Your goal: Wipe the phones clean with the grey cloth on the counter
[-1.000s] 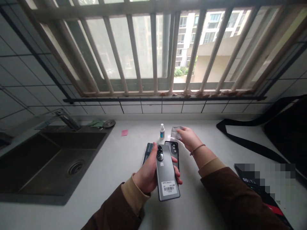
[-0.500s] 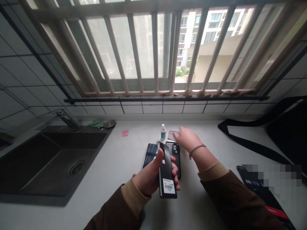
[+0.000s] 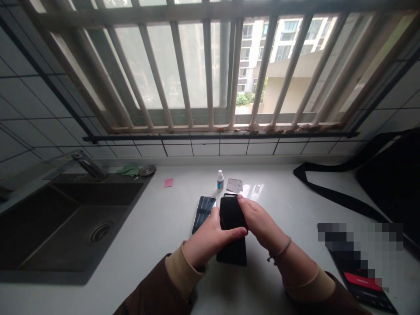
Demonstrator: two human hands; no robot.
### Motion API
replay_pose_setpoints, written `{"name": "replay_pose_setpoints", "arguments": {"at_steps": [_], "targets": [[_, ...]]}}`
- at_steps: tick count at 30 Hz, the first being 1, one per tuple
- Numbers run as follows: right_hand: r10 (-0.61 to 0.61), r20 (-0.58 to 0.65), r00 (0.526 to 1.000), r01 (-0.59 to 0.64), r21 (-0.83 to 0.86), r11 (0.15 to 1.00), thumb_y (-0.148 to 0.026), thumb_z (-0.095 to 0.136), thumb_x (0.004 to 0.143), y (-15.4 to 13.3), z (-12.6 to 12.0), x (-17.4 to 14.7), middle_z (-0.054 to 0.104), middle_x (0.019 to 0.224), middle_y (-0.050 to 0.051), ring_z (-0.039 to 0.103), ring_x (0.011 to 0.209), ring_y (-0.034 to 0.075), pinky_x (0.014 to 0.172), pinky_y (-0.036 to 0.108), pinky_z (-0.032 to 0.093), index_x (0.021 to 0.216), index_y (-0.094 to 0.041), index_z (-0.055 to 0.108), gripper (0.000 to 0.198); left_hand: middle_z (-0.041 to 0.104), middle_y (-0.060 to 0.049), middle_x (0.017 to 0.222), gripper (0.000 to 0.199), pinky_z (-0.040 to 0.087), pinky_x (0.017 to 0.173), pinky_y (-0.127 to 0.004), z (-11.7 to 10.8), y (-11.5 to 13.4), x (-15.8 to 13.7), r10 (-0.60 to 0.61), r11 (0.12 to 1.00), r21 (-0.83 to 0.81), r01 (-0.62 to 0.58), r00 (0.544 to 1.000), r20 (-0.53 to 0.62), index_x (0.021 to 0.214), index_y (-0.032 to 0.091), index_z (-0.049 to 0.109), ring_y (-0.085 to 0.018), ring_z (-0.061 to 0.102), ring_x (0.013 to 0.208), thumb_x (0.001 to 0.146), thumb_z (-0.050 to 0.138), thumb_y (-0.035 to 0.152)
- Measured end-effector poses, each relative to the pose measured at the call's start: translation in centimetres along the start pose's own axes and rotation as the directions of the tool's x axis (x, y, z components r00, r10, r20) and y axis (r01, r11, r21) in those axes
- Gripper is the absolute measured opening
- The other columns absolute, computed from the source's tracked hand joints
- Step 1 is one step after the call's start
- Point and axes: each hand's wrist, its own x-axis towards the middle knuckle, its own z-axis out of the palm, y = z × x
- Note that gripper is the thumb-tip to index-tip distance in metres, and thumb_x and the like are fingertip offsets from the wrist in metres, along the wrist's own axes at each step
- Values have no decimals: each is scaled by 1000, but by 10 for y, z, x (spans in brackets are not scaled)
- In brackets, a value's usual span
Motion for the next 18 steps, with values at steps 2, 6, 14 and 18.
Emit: {"name": "replay_pose_setpoints", "arguments": {"at_steps": [2,6,14,18], "targets": [[2,-51,999,2,74,997,-61,51,100,8,2,7,80,90,7,72,81,23,70,31,55,97,-20,76,48,68,-17,130,75,52,103,-46,4,4,0,0,993,121,2,1000,-17,140,19,57,-36,64,124,78,91,45],[63,-47,997,-52,209,977,-64,53,97,25,-5,23,80,87,9,73,77,26,73,36,57,94,-19,75,50,69,-16,121,70,58,80,-39,10,10,2,-45,959,281,34,998,35,145,16,52,-28,70,99,96,64,64],[-189,-378,906,92,-259,962,-63,39,101,43,-37,44,78,93,9,69,87,27,77,32,51,92,-22,70,52,72,-13,117,24,45,103,-50,5,8,6,454,222,967,-124,891,10,119,19,70,-32,61,115,107,52,30],[-187,-358,915,61,-334,941,-58,37,103,46,-38,47,78,93,8,70,87,26,76,30,49,96,-22,71,51,71,-10,115,18,42,103,-51,8,5,3,389,9,999,-45,920,38,116,20,70,-31,60,114,100,63,24]]}}
